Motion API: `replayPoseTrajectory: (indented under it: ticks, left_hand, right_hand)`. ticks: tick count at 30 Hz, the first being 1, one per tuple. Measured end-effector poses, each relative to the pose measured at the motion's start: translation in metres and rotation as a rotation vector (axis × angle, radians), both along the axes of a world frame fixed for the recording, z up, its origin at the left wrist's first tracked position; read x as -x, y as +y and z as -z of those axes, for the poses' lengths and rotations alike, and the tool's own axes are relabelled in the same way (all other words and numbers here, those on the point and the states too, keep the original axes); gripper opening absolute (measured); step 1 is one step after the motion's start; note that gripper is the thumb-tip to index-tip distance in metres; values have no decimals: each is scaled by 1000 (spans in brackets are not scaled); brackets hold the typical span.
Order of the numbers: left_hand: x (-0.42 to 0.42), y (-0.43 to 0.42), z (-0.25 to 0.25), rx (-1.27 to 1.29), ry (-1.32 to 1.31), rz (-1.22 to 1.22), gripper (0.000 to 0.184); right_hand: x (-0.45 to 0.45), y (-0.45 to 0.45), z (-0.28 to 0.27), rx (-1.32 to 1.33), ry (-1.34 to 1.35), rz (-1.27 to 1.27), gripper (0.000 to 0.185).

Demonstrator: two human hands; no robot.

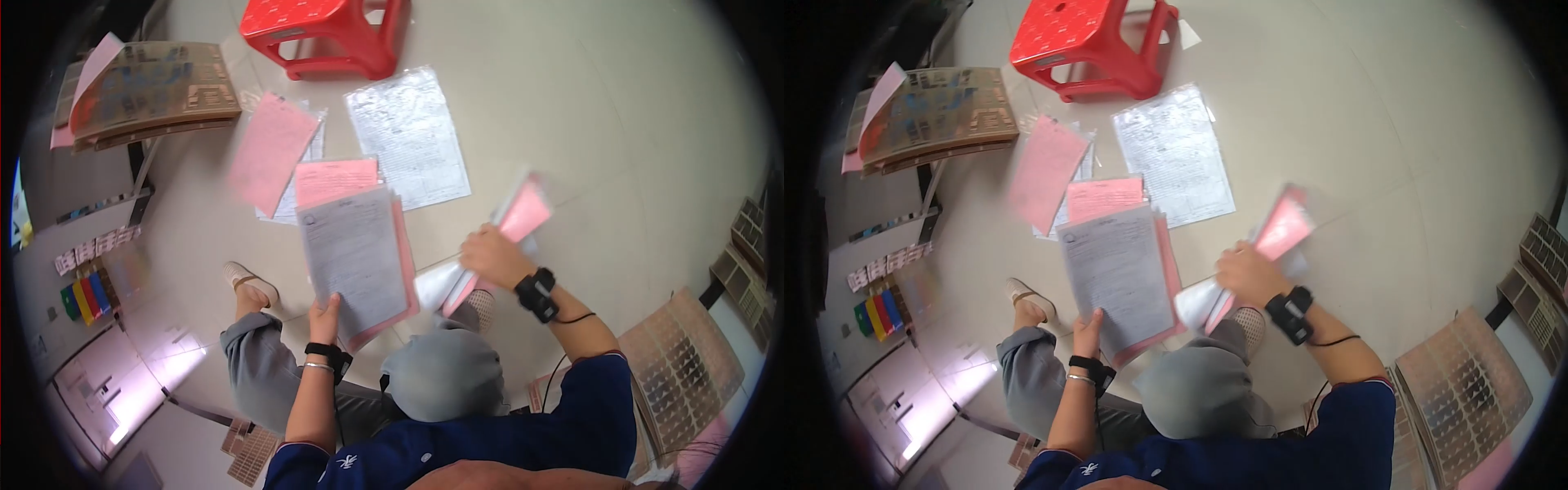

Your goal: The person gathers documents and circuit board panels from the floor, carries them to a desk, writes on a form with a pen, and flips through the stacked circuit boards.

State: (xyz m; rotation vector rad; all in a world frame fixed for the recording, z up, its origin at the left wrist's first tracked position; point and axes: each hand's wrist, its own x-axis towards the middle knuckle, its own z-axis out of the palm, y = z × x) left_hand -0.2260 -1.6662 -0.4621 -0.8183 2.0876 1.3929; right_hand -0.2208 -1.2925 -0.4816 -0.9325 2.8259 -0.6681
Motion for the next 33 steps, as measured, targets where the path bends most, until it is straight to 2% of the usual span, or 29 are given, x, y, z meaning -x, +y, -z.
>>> replayPoseTrajectory:
  ticks: [3, 5, 8, 10, 11, 12, 14, 16, 18, 22, 24, 25, 26, 27, 28, 30, 31, 33]
  left_hand:
    - [1, 10, 3, -64, -61, -26, 32]
    - [-5, 17, 6, -145, -92, -105, 31]
    - [-15, 14, 9, -260, -184, -158, 33]
    - [-20, 12, 12, -385, -189, -343, 38]
    - [-22, 5, 18, -424, -217, -366, 43]
    - [-25, -1, 24, -421, -216, -372, 43]
    - [-29, -6, 34, -431, -254, -371, 46]
    - [-27, -2, 36, -415, -253, -376, 48]
    - [-29, 1, 40, -393, -255, -380, 50]
    - [-28, 9, 45, -423, -237, -375, 51]
    - [-23, 18, 37, -442, -220, -344, 53]
    - [-17, 26, 26, -362, -231, -200, 54]
    - [-13, 30, 20, -279, -239, -57, 55]
    - [-14, 26, 26, -278, -237, -59, 55]
    - [-17, 19, 34, -296, -265, -66, 55]
    - [-23, 6, 37, -315, -292, -73, 54]
    - [-24, 1, 35, -376, -275, -101, 53]
    - [-20, 0, 21, -486, -265, -118, 52]
  right_hand:
    - [19, -68, -14, 180, 66, -180, 6]
    - [25, -122, -3, 380, 132, -221, 2]
    - [25, -173, 15, 446, 173, -331, 11]
    - [22, -186, 18, 521, 10, -252, 29]
    - [18, -184, 29, 485, -85, -272, 44]
    - [15, -175, 32, 489, -86, -277, 44]
    - [6, -145, 42, 601, -354, 136, 56]
    - [-31, -123, 89, 523, -316, 748, 68]
    - [-53, -97, 109, 409, -283, 1218, 75]
    - [-78, -107, 120, 355, -346, 1165, 79]
    - [-76, -134, 119, 738, -708, 1089, 83]
    - [-69, -140, 110, 737, -707, 1089, 83]
    - [-60, -144, 102, 800, -822, 993, 83]
    - [-53, -145, 97, 862, -935, 890, 83]
    - [-50, -145, 100, 864, -936, 887, 83]
    - [-48, -142, 110, 755, -715, 806, 82]
    - [-49, -139, 115, 755, -714, 806, 82]
    - [-52, -131, 123, 734, -720, 1024, 77]
